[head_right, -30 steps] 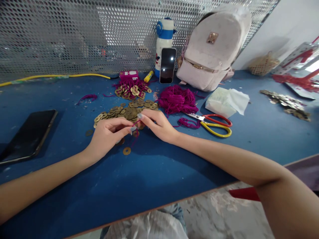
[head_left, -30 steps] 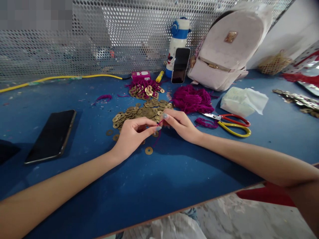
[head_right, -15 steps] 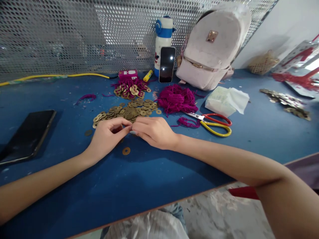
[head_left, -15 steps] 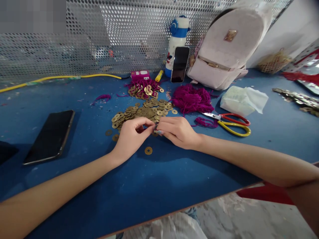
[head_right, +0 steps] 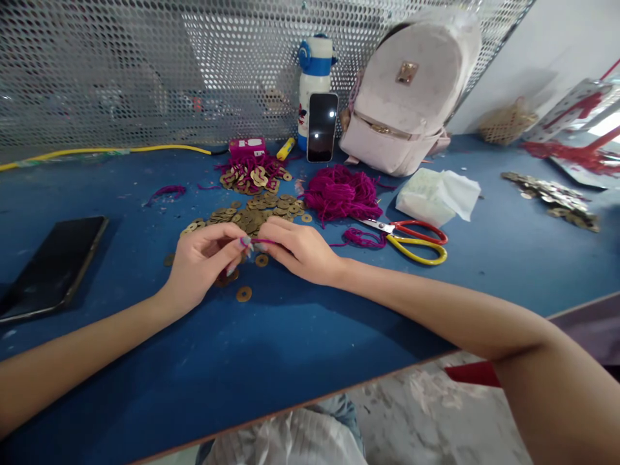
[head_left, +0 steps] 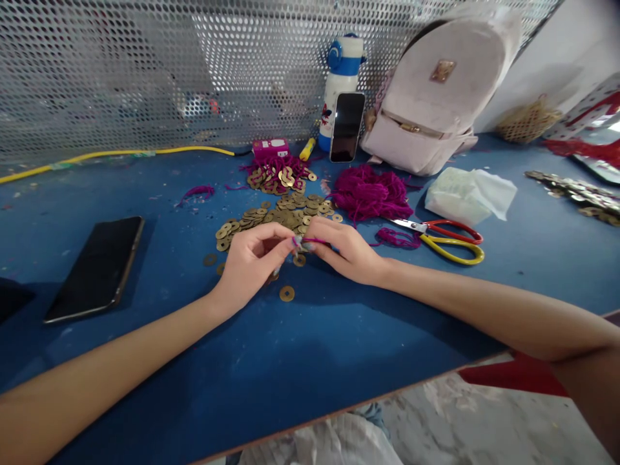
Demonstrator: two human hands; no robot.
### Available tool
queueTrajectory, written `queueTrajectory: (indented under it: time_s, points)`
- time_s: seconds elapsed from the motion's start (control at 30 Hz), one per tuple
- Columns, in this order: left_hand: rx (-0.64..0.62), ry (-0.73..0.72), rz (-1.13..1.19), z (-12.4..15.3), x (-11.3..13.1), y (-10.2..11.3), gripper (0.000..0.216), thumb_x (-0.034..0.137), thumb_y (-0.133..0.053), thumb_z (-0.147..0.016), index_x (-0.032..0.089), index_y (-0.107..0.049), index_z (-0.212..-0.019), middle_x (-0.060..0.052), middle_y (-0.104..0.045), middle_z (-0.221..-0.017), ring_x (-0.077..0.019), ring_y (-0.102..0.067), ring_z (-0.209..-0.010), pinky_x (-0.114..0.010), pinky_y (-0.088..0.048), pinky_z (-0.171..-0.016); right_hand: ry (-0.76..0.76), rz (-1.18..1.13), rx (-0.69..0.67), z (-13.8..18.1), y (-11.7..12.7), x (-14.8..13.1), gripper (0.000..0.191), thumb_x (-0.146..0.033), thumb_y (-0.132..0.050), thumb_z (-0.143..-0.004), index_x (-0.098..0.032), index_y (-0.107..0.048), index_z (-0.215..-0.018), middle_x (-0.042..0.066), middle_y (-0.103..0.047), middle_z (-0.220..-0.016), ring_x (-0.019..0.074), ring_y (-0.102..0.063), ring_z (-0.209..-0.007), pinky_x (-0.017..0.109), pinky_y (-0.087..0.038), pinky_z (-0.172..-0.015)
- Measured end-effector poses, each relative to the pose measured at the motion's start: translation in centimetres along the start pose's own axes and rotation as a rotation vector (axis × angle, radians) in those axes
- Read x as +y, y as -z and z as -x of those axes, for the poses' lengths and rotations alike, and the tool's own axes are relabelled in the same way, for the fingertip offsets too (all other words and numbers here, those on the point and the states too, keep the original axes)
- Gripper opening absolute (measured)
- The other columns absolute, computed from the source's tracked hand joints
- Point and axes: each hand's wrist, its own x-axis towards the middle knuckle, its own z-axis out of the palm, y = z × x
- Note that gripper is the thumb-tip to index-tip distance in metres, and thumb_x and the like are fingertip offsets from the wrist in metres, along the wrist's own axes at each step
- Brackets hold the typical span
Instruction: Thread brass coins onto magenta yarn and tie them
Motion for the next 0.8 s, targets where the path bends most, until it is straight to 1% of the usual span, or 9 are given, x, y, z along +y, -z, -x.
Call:
queueTrajectory:
  time_s: [0.07,0.1,0.23,0.37,0.47,0.53,0.6,0.67,0.8]
  points:
    - [0.037,0.047,-0.003,-0.08,-0.15,-0.04,0.018,0.036,-0.066,-0.087,0.019,-0.066,-0.079,0.005,-0.048,-0.050,-0.0081,-0.040,-0.039,-0.022,-0.032,-0.038,0.022,0.043,-0.052,0.02,-0.04,-0.11,0.019,-0.024,-0.040,-0.102,-0.019,-0.051,-0.087,0.003,-0.052,-0.082,0.0152,-0.049,-0.075,0.027,-0.039,-0.066]
    - [0.042,0.062,-0.017,-0.10,-0.19,-0.08,0.018,0.035,-0.066,-0.087,0.019,-0.066,-0.079,0.005,-0.048,-0.050,-0.0081,-0.041,-0.039,-0.022,-0.032,-0.037,0.031,0.055,-0.073,0.02,-0.06,-0.15,0.020,-0.024,-0.040,-0.102,-0.019,-0.052,-0.087,0.003,-0.052,-0.082,0.0151,-0.049,-0.075,0.027,-0.039,-0.066]
    - [0.074,0.064,-0.068,-0.07,-0.23,-0.16,0.013,0.030,-0.066,-0.085,0.019,-0.067,-0.078,0.004,-0.052,-0.053,-0.0073,-0.043,-0.041,-0.020,-0.033,-0.038,0.011,0.035,-0.097,-0.07,-0.11,-0.08,0.018,-0.021,-0.045,-0.100,-0.018,-0.057,-0.088,0.003,-0.055,-0.083,0.0143,-0.053,-0.076,0.026,-0.042,-0.069]
    - [0.091,0.082,-0.042,0.00,-0.46,-0.02,0.010,0.028,-0.069,-0.082,0.018,-0.070,-0.081,0.005,-0.054,-0.054,-0.0068,-0.042,-0.041,-0.019,-0.033,-0.037,0.006,0.003,-0.094,-0.18,-0.24,0.22,0.017,-0.021,-0.051,-0.099,-0.017,-0.061,-0.086,0.002,-0.057,-0.081,0.0139,-0.056,-0.077,0.025,-0.043,-0.069]
    - [0.038,0.082,0.003,-0.07,-0.59,0.12,0.010,0.028,-0.071,-0.081,0.018,-0.071,-0.081,0.004,-0.056,-0.055,-0.0062,-0.041,-0.039,-0.019,-0.031,-0.036,-0.002,-0.027,-0.086,-0.21,-0.30,0.35,0.020,-0.022,-0.053,-0.098,-0.016,-0.061,-0.080,0.001,-0.056,-0.078,0.0124,-0.055,-0.072,0.024,-0.042,-0.066]
    - [-0.017,0.055,0.021,-0.17,-0.53,0.16,0.009,0.026,-0.071,-0.081,0.017,-0.071,-0.079,0.004,-0.058,-0.058,-0.0057,-0.043,-0.041,-0.018,-0.032,-0.037,-0.014,-0.035,-0.068,-0.18,-0.26,0.36,0.024,-0.026,-0.055,-0.097,-0.016,-0.058,-0.076,0.001,-0.053,-0.075,0.0119,-0.052,-0.070,0.024,-0.040,-0.063]
    - [-0.065,0.031,0.019,-0.28,-0.42,0.14,0.007,0.022,-0.070,-0.081,0.017,-0.069,-0.077,0.004,-0.059,-0.062,-0.0049,-0.044,-0.042,-0.018,-0.034,-0.039,-0.025,-0.048,-0.014,-0.10,-0.19,0.32,0.027,-0.035,-0.059,-0.095,-0.016,-0.057,-0.075,0.000,-0.051,-0.073,0.0115,-0.049,-0.067,0.024,-0.038,-0.062]
    - [-0.098,0.020,0.006,-0.36,-0.32,0.10,0.006,0.020,-0.068,-0.082,0.016,-0.068,-0.077,0.003,-0.060,-0.065,-0.0044,-0.045,-0.044,-0.018,-0.035,-0.041,-0.026,-0.081,0.047,-0.02,-0.10,0.24,0.028,-0.039,-0.059,-0.094,-0.017,-0.057,-0.077,-0.001,-0.050,-0.072,0.0112,-0.047,-0.066,0.025,-0.037,-0.061]
    - [-0.127,0.011,-0.009,-0.43,-0.31,0.02,0.006,0.020,-0.067,-0.084,0.016,-0.068,-0.079,0.003,-0.061,-0.070,-0.0044,-0.046,-0.047,-0.018,-0.038,-0.045,0.019,-0.144,0.097,-0.02,0.03,0.16,0.027,-0.031,-0.050,-0.100,-0.017,-0.058,-0.080,0.001,-0.054,-0.074,0.0115,-0.049,-0.069,0.025,-0.040,-0.064]
